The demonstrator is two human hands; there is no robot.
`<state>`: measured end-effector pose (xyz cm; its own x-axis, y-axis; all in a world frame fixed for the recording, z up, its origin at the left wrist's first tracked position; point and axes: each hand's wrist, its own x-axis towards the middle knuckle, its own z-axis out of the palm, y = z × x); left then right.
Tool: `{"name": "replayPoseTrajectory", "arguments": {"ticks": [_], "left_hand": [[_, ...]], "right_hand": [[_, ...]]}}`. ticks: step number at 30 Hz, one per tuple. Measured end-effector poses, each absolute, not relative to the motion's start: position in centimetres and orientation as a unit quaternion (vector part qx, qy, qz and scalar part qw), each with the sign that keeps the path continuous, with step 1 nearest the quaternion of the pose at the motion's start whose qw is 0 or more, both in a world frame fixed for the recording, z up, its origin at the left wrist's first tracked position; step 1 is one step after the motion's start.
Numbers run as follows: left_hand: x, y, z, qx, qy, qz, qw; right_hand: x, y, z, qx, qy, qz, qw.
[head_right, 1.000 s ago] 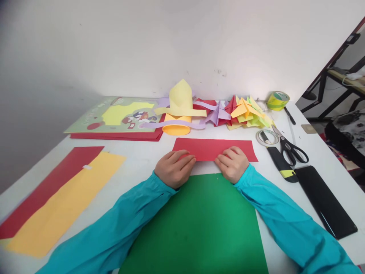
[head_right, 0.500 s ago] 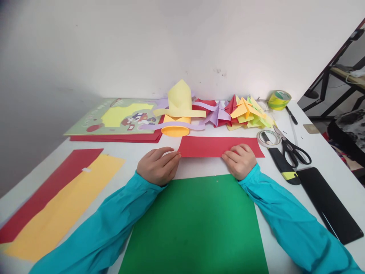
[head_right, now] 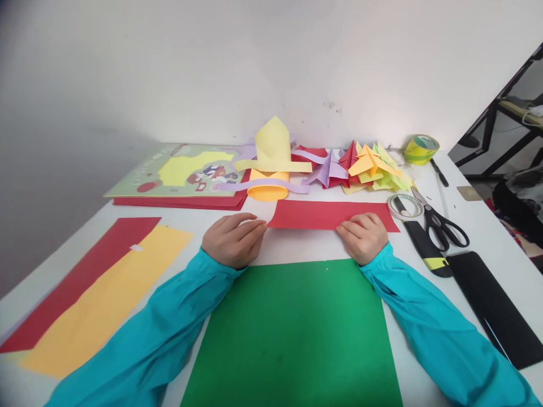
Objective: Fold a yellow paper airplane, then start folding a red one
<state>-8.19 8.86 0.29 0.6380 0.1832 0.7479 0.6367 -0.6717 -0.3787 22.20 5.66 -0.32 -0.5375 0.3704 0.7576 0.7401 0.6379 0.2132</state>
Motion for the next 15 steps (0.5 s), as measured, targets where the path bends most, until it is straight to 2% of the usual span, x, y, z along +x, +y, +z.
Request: {"name": "replayPoseTrajectory", "arguments": {"ticks": [15], "left_hand": [[-9.1, 9.6, -0.8, -0.832, -0.270, -0.412, 0.254]], "right_hand": [[22.8, 5.7, -0.8, -0.353, -0.832, -0.252, 0.346]]}}
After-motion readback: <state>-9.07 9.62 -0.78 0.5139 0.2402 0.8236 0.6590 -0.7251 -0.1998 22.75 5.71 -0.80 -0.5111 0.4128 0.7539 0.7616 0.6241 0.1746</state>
